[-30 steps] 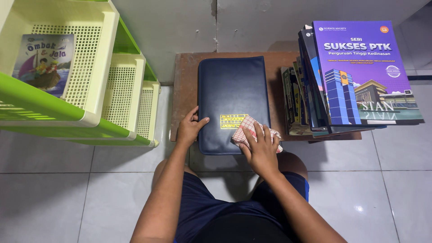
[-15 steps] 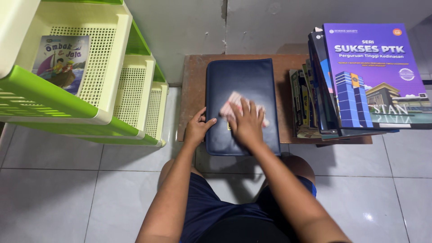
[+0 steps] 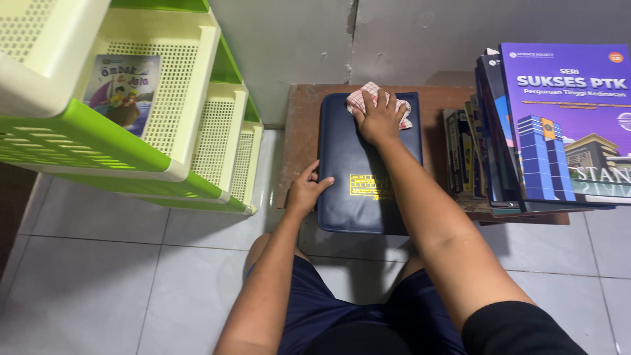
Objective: The person places pink documents and a certificate into a dark blue binder, closes and zips it, then wipes the binder's exterior with a cloth. The person is sitting on the floor next to a green plastic storage rack and a stack of books.
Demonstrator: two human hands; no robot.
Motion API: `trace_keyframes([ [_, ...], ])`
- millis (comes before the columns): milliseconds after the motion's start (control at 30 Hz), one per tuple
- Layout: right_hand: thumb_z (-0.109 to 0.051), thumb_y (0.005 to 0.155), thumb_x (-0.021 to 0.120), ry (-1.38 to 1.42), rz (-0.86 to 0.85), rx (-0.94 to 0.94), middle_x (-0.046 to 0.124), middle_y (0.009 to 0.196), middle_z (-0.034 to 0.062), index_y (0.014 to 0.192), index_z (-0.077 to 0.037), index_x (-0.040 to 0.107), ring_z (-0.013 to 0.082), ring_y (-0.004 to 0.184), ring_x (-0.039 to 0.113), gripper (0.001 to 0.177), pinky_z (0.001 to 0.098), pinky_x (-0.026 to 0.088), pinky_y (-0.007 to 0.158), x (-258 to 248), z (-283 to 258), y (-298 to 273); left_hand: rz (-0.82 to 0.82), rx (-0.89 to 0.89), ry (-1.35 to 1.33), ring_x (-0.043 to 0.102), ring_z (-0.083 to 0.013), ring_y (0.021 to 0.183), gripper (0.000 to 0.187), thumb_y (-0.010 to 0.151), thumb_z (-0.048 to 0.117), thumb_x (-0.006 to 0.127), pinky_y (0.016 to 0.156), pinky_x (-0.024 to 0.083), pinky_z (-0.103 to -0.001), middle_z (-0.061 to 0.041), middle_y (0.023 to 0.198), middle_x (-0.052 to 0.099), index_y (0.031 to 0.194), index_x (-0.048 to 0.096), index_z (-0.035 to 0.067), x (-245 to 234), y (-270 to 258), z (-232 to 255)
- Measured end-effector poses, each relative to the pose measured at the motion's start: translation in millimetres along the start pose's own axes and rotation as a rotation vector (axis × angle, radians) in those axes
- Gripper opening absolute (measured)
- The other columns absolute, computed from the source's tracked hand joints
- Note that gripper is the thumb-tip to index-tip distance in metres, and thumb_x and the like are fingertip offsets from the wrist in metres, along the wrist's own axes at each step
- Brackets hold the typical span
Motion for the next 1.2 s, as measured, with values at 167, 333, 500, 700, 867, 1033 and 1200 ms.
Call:
trace_keyframes([
  [167,-0.056,0.098,0.055,-0.006,0.076,-0.081,0.035,0.157,0.0222,0.152,-0.024,0.046,0.0504,0.144,0.026,0.064,0.0773,0.012,0.108,20.8,-37.0,7.1,-0.008,0.022,0.017,0.060,-0.0021,0.066,0.076,0.079,0.021,0.087,0.062,0.052,-0.019,0.001,0.082,0.067,0.147,0.056,0.005,0.1,-0.4,3.6],
  [333,-0.055,0.100,0.056,0.018,0.027,-0.078,0.039,0.160,0.0194,0.153,-0.024,0.047,0.0487,0.147,0.029,0.063,0.0764,0.016,0.112,30.1,-49.6,9.1,-0.018,0.011,-0.085,0.060,-0.0038,0.065,0.076,0.079,0.022,0.085,0.060,0.053,-0.021,0.001,0.084,0.067,0.146,0.054,0.005,2.6,-3.2,2.8],
  [500,-0.054,0.097,0.060,0.006,0.141,-0.152,0.042,0.154,0.0223,0.150,-0.021,0.051,0.0510,0.139,0.032,0.063,0.0760,0.018,0.109,13.0,-60.6,1.1,0.026,-0.001,0.056,0.056,-0.0043,0.064,0.073,0.080,0.019,0.087,0.060,0.050,-0.021,0.001,0.084,0.063,0.145,0.057,0.006,0.5,0.3,0.9],
  [700,-0.048,0.097,0.062,0.040,0.172,-0.206,0.048,0.150,0.0195,0.145,-0.021,0.056,0.0458,0.137,0.041,0.056,0.0711,0.025,0.111,-14.7,-71.6,-86.1,-0.030,0.044,-0.203,0.057,-0.0031,0.066,0.048,0.097,0.018,0.069,0.060,0.049,-0.021,0.003,0.082,0.063,0.144,0.060,0.010,4.9,12.2,-33.0],
  [867,-0.043,0.096,0.064,0.072,0.144,-0.213,0.049,0.149,0.0193,0.147,-0.020,0.056,0.0450,0.137,0.040,0.056,0.0695,0.026,0.110,-55.8,-78.0,-174.1,-0.025,-0.015,-0.188,0.048,-0.0042,0.059,0.038,0.103,0.019,0.060,0.052,0.043,-0.022,0.004,0.073,0.055,0.140,0.066,0.013,0.5,22.6,-46.2],
  [1033,-0.043,0.091,0.067,0.087,0.038,-0.232,0.046,0.150,0.0184,0.146,-0.022,0.053,0.0441,0.138,0.038,0.060,0.0710,0.025,0.111,-78.1,-90.8,-238.8,-0.019,-0.038,-0.120,0.049,-0.0047,0.057,0.039,0.102,0.018,0.059,0.051,0.043,-0.023,0.004,0.072,0.056,0.140,0.065,0.014,-2.2,17.3,-32.9],
  [1200,-0.043,0.092,0.067,0.120,-0.009,-0.276,0.044,0.152,0.0172,0.146,-0.023,0.052,0.0439,0.141,0.036,0.059,0.0701,0.026,0.110,-75.7,-101.3,-260.2,-0.018,-0.047,-0.084,0.049,-0.0050,0.056,0.039,0.102,0.019,0.059,0.051,0.043,-0.023,0.003,0.070,0.055,0.140,0.065,0.014,-5.1,11.5,-22.7],
])
Point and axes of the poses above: each hand's wrist, its own y-axis towards the middle knuckle, its own x-axis out of the palm, z = x × y, the point moved 5 cm from there along y, towards the middle knuckle
